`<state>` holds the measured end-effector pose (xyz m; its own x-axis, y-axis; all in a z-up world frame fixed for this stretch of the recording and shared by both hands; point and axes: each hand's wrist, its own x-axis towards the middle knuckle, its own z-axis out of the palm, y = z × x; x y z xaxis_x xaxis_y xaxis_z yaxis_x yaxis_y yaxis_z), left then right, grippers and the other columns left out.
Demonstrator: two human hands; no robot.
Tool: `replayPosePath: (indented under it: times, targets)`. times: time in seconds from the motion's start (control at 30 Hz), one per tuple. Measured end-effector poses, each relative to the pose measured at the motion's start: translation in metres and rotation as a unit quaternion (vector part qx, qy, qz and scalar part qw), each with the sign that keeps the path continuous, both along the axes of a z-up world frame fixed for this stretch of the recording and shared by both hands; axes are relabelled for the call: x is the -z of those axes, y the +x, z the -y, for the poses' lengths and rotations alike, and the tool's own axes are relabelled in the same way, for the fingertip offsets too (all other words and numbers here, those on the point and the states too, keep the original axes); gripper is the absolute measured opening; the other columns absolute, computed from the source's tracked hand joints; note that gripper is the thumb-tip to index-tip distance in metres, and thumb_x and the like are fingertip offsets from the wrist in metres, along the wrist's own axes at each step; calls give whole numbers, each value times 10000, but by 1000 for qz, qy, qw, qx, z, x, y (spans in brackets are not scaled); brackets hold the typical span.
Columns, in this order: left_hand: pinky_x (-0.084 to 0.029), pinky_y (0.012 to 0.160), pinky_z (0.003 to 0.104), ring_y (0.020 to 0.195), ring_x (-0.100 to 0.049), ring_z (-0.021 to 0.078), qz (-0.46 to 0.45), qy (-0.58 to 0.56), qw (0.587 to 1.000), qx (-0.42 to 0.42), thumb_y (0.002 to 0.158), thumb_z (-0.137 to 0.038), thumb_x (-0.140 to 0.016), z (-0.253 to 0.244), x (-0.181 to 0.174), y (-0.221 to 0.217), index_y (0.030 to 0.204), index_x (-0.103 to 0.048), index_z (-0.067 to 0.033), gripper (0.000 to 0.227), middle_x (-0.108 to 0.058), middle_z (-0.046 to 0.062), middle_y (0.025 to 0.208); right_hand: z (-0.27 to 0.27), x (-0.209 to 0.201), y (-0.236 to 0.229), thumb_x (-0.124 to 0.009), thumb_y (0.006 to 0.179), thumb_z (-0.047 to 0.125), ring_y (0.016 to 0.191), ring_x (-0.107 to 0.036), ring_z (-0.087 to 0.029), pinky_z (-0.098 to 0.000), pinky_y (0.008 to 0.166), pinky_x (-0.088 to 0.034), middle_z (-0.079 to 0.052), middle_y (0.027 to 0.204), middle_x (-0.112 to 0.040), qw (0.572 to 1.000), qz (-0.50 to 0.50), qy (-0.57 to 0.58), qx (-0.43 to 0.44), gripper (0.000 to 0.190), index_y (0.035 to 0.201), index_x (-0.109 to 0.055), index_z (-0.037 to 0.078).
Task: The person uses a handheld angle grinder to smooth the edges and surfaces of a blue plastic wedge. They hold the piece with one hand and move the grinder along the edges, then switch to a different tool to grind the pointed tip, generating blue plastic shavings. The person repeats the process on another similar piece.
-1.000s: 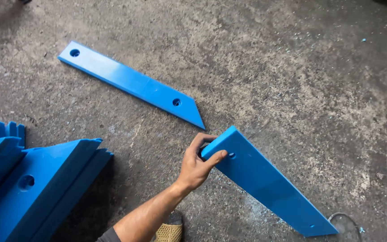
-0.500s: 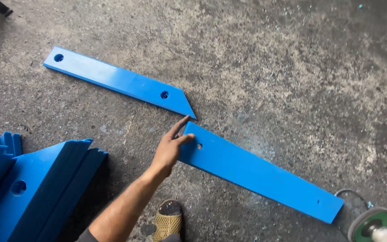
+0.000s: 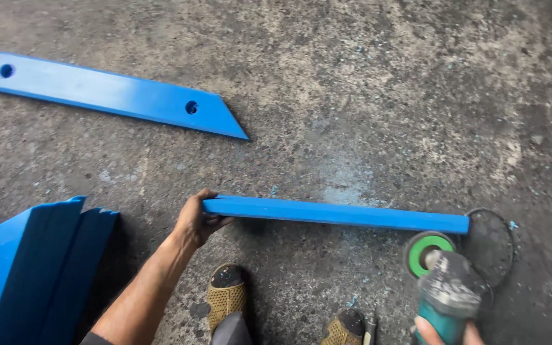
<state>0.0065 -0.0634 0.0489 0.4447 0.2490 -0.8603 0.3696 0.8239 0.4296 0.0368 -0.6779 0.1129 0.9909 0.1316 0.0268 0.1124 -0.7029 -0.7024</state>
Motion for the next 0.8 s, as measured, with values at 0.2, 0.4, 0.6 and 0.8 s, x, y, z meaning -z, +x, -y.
replayPosePath:
  times: [0.2, 0.4, 0.6, 0.8]
  targets:
    - [-629, 829, 418, 532, -357, 124, -6, 0, 1000, 11, 963, -356, -561, -9, 24, -11, 1208, -669, -77, 386, -404, 18, 718, -66, -49, 27, -866, 706, 286, 902, -753, -211, -353, 837, -555, -110, 988, -799, 985, -131, -20, 114, 605, 1237, -695, 55]
    - [-592, 855, 422, 621, -523, 180, 7, 44, 998, 53, 977, -404, -504, 4, -15, -5, 1304, -597, -68, 478, -525, 74, 790, -84, -70, 53, -867, 737, 352, 820, -697, -184, -358, 773, -553, -113, 903, -782, 973, -152, -35, 168, 507, 1095, -726, 23]
    - [-568, 806, 412, 813, -662, 237, 105, 176, 973, 108, 983, -619, -485, 7, 16, -41, 1487, -542, -70, 748, -653, 183, 961, -100, -80, 81, -871, 736, 362, 791, -694, -186, -358, 748, -543, -111, 878, -772, 975, -158, -79, 136, 505, 1081, -718, 27]
    - [-538, 884, 382, 1003, -677, 201, 169, 344, 895, 228, 902, -407, -676, 7, 19, -42, 1495, -445, -98, 707, -657, 122, 1160, -76, -71, 95, -860, 779, 317, 795, -652, -161, -347, 714, -517, -75, 926, -740, 962, -162, 33, 219, 461, 1117, -717, 39]
